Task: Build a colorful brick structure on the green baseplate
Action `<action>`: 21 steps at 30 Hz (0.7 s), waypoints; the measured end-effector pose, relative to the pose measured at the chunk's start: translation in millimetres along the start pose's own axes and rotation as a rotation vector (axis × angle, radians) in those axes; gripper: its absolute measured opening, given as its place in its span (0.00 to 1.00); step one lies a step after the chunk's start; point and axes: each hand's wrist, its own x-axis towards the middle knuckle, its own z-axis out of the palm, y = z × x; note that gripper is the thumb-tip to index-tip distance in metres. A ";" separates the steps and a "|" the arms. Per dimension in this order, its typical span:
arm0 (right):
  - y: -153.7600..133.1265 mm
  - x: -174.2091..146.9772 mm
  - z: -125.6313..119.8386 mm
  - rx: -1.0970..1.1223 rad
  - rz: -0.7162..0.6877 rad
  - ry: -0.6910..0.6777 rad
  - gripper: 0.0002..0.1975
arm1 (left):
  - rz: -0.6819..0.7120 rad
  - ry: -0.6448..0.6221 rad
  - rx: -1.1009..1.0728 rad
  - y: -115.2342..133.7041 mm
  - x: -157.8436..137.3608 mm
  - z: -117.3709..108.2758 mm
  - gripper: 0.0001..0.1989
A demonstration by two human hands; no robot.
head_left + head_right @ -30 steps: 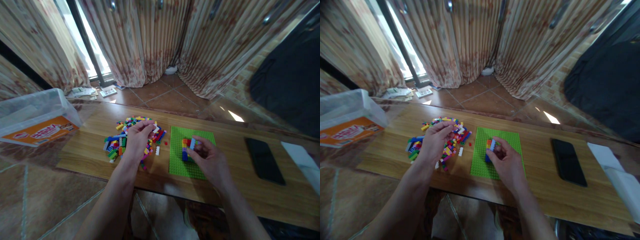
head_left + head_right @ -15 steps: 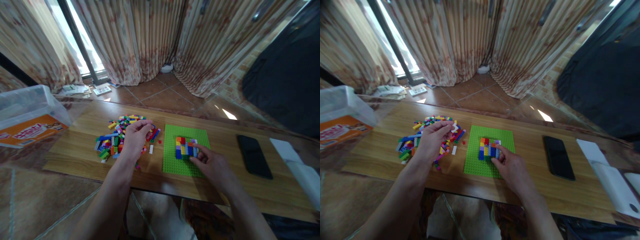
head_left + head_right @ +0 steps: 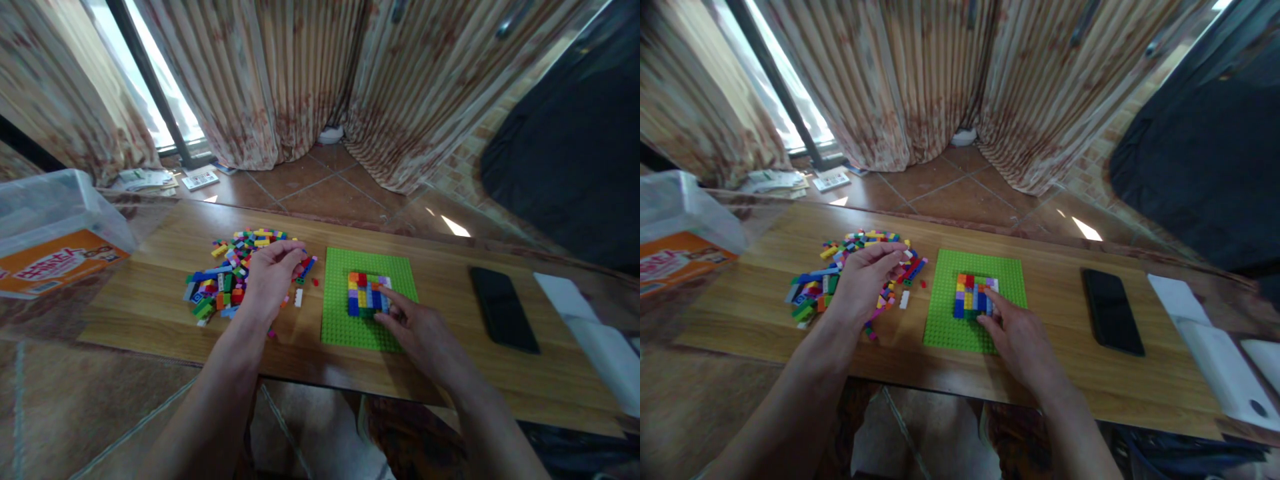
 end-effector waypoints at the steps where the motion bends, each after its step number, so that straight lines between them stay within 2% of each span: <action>1: -0.2 0.2 0.1 0.001 0.005 0.001 0.24 | 0.002 0.002 0.003 0.0 0.0 0.0 0.08; 6: -0.9 1.4 1.9 0.000 0.015 0.032 0.24 | 0.007 0.001 0.015 1.0 -0.8 -0.3 0.08; 11: -2.0 2.1 1.2 0.046 0.057 0.004 0.23 | 0.007 -0.001 0.016 0.3 -0.2 -0.7 0.07; 15: -2.2 1.6 -6.3 0.131 0.077 -0.007 0.26 | 0.010 0.006 0.005 -0.2 0.2 -0.4 0.07; 21: 8.3 6.1 -17.1 0.132 0.185 0.273 0.28 | 0.021 0.013 0.008 -0.1 0.5 -0.5 0.06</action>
